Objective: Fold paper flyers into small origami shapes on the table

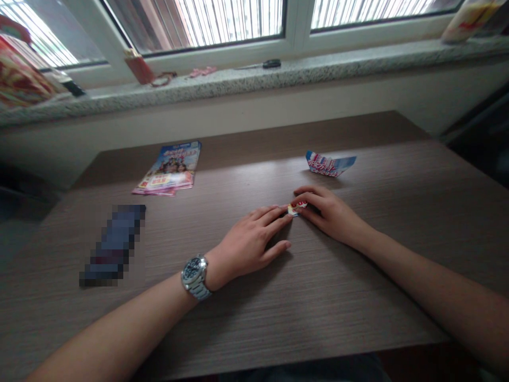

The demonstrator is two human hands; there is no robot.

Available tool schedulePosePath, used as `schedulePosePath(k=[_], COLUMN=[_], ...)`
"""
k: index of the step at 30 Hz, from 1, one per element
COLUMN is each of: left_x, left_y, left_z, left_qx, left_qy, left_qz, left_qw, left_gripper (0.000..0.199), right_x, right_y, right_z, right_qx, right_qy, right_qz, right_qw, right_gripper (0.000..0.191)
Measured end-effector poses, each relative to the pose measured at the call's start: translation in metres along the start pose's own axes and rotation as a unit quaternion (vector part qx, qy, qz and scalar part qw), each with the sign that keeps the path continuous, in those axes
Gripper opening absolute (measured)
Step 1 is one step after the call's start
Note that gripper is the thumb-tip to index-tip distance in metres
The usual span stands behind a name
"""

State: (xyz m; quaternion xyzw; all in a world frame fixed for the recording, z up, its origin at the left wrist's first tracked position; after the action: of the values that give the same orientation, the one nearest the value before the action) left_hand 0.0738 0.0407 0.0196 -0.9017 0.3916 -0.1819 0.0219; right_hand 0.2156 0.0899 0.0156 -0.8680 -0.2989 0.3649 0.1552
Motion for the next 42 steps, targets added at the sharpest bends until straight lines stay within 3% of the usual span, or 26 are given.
schedulePosePath(k=[17,23,32,42], left_x=[-0.001,0.000,0.000,-0.005], left_y=[0.002,0.001,0.002,0.006], left_z=[0.001,0.001,0.003,0.008], left_qx=[-0.003,0.002,-0.002,-0.015], left_qy=[-0.014,-0.014,-0.024,-0.024], left_qz=[0.005,0.007,0.007,0.017], left_qw=[1.000,1.000,1.000,0.999], left_gripper=[0.060,0.060,0.060,0.063], right_x=[0.012,0.007,-0.014,-0.006], right_y=[-0.004,-0.004,0.017,0.020], right_z=[-0.022,-0.024,0.022,0.024], right_qx=[0.041,0.040,-0.154,-0.171], right_qy=[0.077,0.097,0.164,0.179], right_qz=[0.014,0.013,-0.055,-0.030], right_qw=[0.996,0.994,0.973,0.968], right_gripper=[0.014,0.021,0.069,0.073])
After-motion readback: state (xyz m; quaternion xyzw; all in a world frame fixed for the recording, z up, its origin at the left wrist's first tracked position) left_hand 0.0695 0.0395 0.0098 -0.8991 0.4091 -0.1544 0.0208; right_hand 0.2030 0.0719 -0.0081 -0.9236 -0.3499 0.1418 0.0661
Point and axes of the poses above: each hand's wrist, its own y-axis away from the middle knuckle, its own z-axis out of the palm, x = y × z, the point moved 9 cm from there along -y, towards the middle knuckle, and after that the axes turned 8 degrees about x, right-handed, at the moved point
